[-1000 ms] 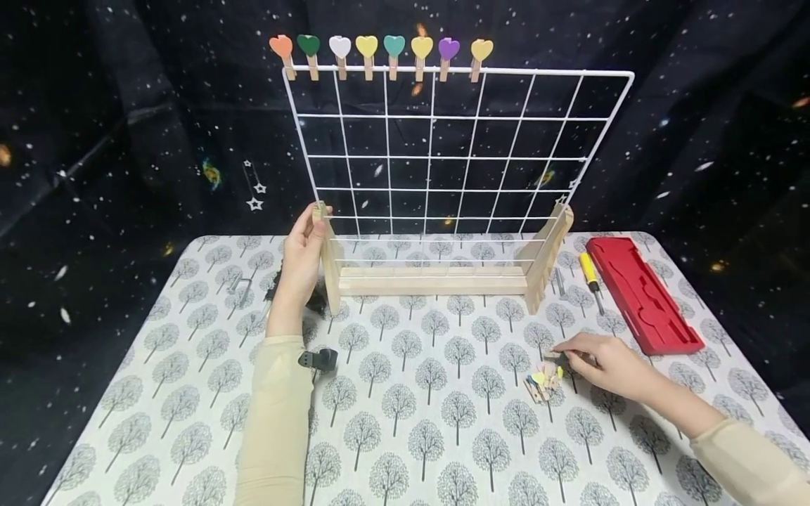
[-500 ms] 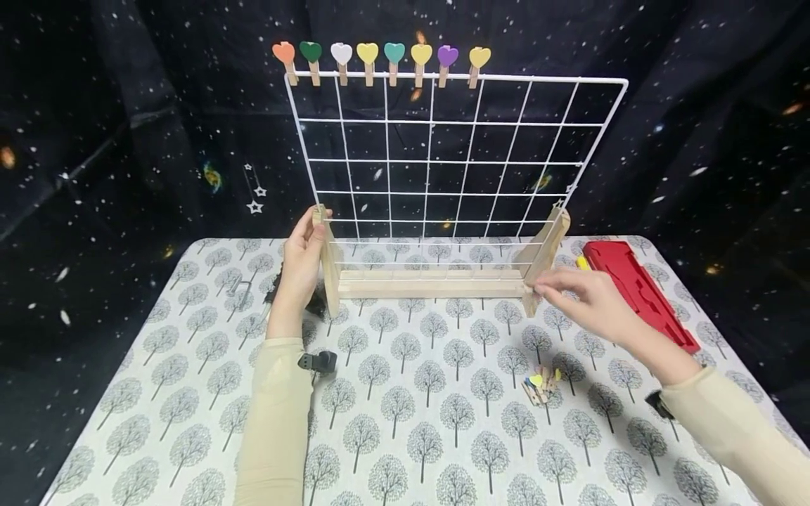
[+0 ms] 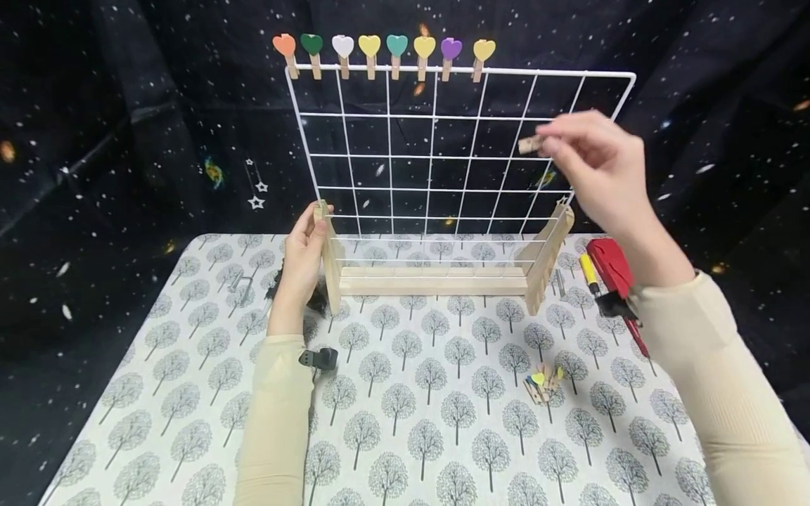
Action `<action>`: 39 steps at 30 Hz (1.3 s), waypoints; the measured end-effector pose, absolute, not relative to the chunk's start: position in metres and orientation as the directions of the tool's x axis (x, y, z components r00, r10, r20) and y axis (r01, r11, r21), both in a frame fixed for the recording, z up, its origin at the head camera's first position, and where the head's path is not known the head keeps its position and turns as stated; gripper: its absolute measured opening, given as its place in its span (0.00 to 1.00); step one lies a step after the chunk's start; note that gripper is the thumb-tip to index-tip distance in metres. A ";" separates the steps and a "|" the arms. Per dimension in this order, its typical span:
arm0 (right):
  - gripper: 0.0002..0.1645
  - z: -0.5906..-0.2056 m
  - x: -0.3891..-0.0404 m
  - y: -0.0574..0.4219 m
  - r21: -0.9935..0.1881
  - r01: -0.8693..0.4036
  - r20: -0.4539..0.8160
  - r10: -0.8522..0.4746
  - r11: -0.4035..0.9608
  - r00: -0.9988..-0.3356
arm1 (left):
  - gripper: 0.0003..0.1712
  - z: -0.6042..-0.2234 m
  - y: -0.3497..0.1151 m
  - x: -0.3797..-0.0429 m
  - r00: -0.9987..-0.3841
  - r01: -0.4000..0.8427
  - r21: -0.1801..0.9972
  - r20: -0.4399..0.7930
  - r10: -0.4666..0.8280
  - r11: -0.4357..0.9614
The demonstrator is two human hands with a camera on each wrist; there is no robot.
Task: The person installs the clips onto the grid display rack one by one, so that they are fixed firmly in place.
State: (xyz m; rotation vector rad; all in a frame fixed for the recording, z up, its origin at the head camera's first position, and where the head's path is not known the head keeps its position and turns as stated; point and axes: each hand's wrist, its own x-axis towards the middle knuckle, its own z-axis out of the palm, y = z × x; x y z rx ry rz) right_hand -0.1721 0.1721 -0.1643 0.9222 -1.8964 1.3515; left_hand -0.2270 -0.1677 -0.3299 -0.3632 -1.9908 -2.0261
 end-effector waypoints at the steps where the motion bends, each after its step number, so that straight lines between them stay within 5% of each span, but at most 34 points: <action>1: 0.10 -0.157 -0.176 0.171 -0.511 -0.825 0.816 -0.167 0.239 -0.554 | 0.29 -0.330 -0.168 -0.227 -0.930 0.367 0.930 0.367 -0.022 -0.011; 11: 0.13 -0.112 -0.207 0.163 -0.665 -0.747 0.747 0.006 0.006 -0.665 | 0.30 -0.329 -0.167 -0.226 -0.931 0.364 0.931 0.364 -0.019 -0.035; 19: 0.14 -0.098 -0.212 0.159 -0.617 -0.643 0.699 -0.061 0.454 -0.713 | 0.30 -0.329 -0.166 -0.226 -0.930 0.367 0.929 0.367 -0.009 -0.036; 30: 0.12 -0.090 -0.212 0.143 -0.643 -0.613 0.709 0.053 0.460 -0.703 | 0.30 -0.334 -0.169 -0.233 -0.929 0.371 0.926 0.371 -0.014 -0.066; 39: 0.13 -0.086 -0.212 0.136 -0.613 -0.575 0.684 -0.001 0.542 -0.729 | 0.28 -0.330 -0.168 -0.226 -0.924 0.383 0.923 0.382 -0.023 -0.034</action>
